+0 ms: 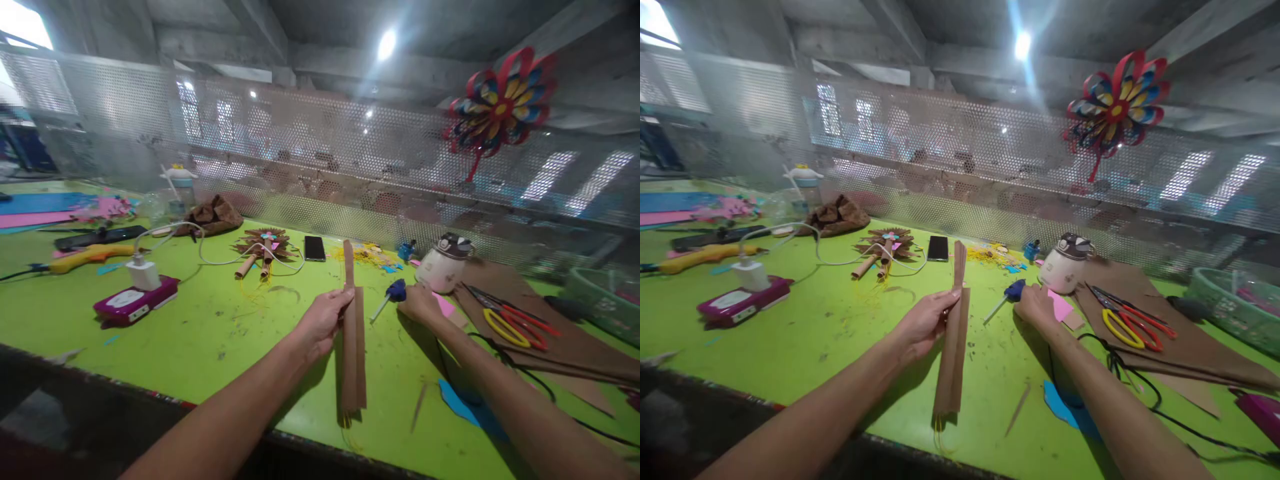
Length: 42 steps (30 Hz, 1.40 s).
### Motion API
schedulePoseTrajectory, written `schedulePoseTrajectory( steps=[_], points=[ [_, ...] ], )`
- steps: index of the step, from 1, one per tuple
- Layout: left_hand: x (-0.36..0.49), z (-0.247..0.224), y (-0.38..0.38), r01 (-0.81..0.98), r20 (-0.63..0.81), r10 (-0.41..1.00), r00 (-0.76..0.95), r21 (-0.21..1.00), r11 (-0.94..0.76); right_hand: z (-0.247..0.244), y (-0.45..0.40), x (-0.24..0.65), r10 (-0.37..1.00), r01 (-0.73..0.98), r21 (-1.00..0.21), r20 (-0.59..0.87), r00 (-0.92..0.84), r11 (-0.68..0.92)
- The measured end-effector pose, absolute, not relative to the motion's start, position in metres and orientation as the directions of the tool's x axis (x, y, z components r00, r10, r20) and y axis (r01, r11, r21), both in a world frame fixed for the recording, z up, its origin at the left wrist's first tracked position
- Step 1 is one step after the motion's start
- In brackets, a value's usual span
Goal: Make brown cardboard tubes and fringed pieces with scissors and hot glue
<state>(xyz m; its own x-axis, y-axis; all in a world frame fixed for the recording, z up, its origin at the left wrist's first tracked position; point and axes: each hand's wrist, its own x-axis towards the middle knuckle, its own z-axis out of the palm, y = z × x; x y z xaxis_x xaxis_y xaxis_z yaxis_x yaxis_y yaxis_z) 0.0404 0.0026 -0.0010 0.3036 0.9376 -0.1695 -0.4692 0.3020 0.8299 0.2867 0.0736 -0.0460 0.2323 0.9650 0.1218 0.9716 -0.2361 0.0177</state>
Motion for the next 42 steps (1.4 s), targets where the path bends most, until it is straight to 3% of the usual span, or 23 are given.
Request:
schedulePoseTrajectory(
  steps=[6,14,15,17,18,26,31,37,42],
  points=[
    [0.039,-0.002,0.004,-0.439,-0.143,0.945,0.294,0.858,0.266,-0.04,0.073,0.29,0.946,0.968,-0.136,0.222,0.236,-0.209],
    [0.04,-0.006,0.006,-0.43,-0.1,0.943,0.316,0.871,0.236,0.013,0.02,0.308,0.965,0.843,-0.534,0.251,0.076,0.073],
    [0.04,-0.006,0.006,-0.431,-0.096,0.941,0.325,0.87,0.238,0.018,0.009,0.309,0.966,0.79,-0.598,0.256,0.03,0.134],
    [0.04,-0.006,0.006,-0.432,-0.091,0.937,0.336,0.869,0.24,0.023,-0.011,0.309,0.956,0.482,-0.828,0.273,-0.103,0.288],
    [0.04,-0.006,0.005,-0.434,-0.089,0.937,0.339,0.869,0.239,0.025,-0.02,0.309,0.948,0.398,-0.86,0.289,-0.137,0.32],
    [0.041,0.0,-0.002,-0.406,-0.13,0.923,0.361,0.869,0.281,0.016,-0.047,0.292,0.957,0.568,-0.77,0.226,-0.182,0.29],
    [0.043,0.005,-0.008,-0.37,-0.183,0.897,0.403,0.864,0.343,0.011,-0.051,0.288,0.961,0.619,-0.739,0.249,-0.117,0.266],
    [0.042,0.005,-0.011,-0.381,-0.183,0.882,0.434,0.85,0.364,0.009,-0.051,0.291,0.951,0.686,-0.661,0.256,-0.175,0.304],
    [0.04,0.006,-0.011,-0.395,-0.171,0.881,0.44,0.845,0.361,0.008,-0.05,0.29,0.948,0.676,-0.668,0.275,-0.163,0.31]
  ],
)
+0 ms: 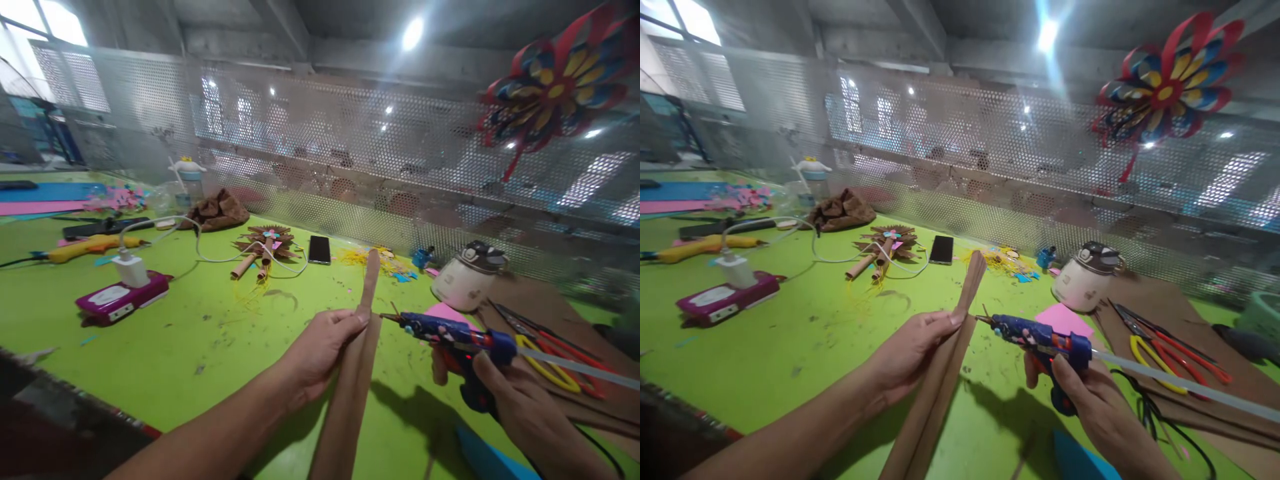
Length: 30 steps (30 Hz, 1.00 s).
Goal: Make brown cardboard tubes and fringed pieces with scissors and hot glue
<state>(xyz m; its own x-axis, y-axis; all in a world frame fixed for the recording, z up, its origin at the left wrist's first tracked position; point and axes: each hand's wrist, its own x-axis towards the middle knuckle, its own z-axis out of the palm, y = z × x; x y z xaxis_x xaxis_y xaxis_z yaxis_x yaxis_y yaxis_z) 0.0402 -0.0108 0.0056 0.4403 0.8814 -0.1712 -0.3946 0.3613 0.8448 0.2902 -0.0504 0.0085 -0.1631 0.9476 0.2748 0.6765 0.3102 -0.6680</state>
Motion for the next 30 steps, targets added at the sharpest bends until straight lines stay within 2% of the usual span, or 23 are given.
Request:
schedulePoseTrajectory(
  steps=[9,14,17,30],
  points=[
    [0.04,0.011,-0.013,-0.404,-0.16,0.888,0.432,0.845,0.349,0.001,-0.05,0.29,0.964,0.591,-0.763,0.235,-0.123,0.262],
    [0.04,0.012,-0.012,-0.399,-0.167,0.885,0.435,0.845,0.356,0.0,-0.053,0.287,0.973,0.55,-0.803,0.171,-0.156,0.229],
    [0.039,0.012,-0.012,-0.403,-0.172,0.884,0.434,0.84,0.362,0.002,-0.056,0.283,0.976,0.516,-0.828,0.185,-0.116,0.219],
    [0.039,0.011,-0.013,-0.395,-0.167,0.879,0.447,0.845,0.361,-0.003,-0.056,0.28,0.988,0.502,-0.852,0.146,-0.05,0.151]
  ],
)
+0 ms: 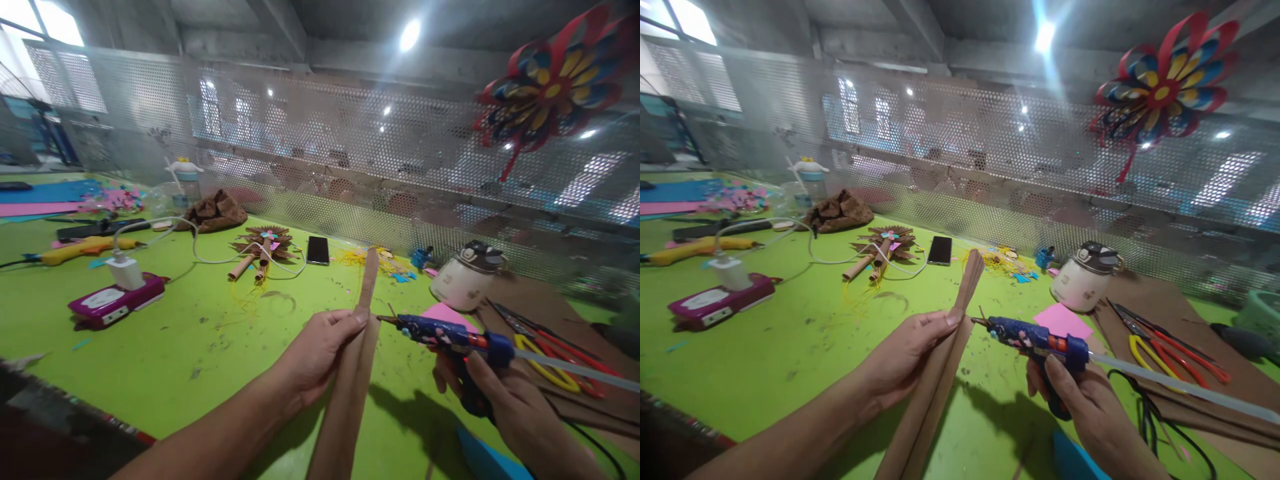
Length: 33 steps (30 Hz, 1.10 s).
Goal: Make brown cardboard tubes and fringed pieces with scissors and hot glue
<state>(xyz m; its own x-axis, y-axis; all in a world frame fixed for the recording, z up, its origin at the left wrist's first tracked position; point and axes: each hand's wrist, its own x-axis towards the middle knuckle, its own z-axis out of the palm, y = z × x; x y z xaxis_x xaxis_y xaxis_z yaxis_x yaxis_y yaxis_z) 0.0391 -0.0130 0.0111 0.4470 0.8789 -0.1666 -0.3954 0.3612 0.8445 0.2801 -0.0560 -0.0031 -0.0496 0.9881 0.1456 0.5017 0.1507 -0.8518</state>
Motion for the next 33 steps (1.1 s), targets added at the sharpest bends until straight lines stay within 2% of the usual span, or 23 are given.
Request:
schedulePoseTrajectory(
  steps=[4,18,33],
  points=[
    [0.0392,0.0132,-0.0135,-0.403,-0.17,0.887,0.429,0.843,0.356,-0.0049,-0.0555,0.2831,0.988,0.495,-0.855,0.125,-0.096,0.156],
    [0.0391,0.0117,-0.0125,-0.404,-0.158,0.895,0.418,0.85,0.339,0.0017,-0.0621,0.2762,0.977,0.527,-0.826,0.211,-0.034,0.197],
    [0.0387,0.0122,-0.0141,-0.38,-0.146,0.897,0.417,0.869,0.318,0.0018,-0.0593,0.2766,0.975,0.496,-0.844,0.223,-0.023,0.205]
  ],
)
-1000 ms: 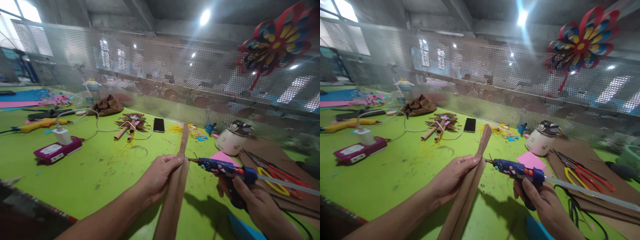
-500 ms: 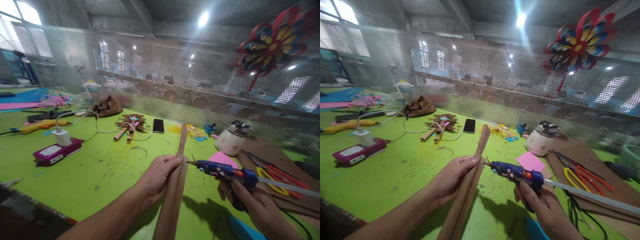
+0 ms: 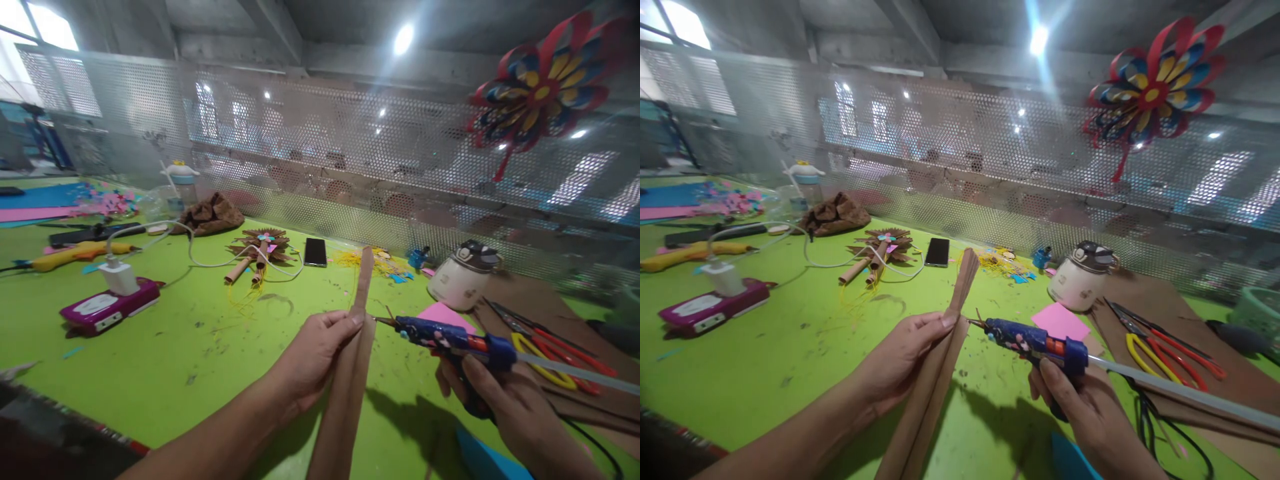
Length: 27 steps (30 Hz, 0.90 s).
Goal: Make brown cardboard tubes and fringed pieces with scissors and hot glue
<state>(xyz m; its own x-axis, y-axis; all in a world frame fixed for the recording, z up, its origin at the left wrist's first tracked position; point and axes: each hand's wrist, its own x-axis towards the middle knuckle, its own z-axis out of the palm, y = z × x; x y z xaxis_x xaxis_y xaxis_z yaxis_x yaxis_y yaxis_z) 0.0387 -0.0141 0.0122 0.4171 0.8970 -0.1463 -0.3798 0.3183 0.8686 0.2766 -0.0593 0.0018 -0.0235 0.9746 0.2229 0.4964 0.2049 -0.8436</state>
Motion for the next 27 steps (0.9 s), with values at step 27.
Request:
schedulePoseTrajectory(
  steps=[27],
  points=[
    [0.037,0.012,-0.015,-0.378,-0.165,0.875,0.456,0.854,0.358,0.003,-0.055,0.272,0.978,0.312,-0.927,0.196,-0.07,0.208]
  ],
)
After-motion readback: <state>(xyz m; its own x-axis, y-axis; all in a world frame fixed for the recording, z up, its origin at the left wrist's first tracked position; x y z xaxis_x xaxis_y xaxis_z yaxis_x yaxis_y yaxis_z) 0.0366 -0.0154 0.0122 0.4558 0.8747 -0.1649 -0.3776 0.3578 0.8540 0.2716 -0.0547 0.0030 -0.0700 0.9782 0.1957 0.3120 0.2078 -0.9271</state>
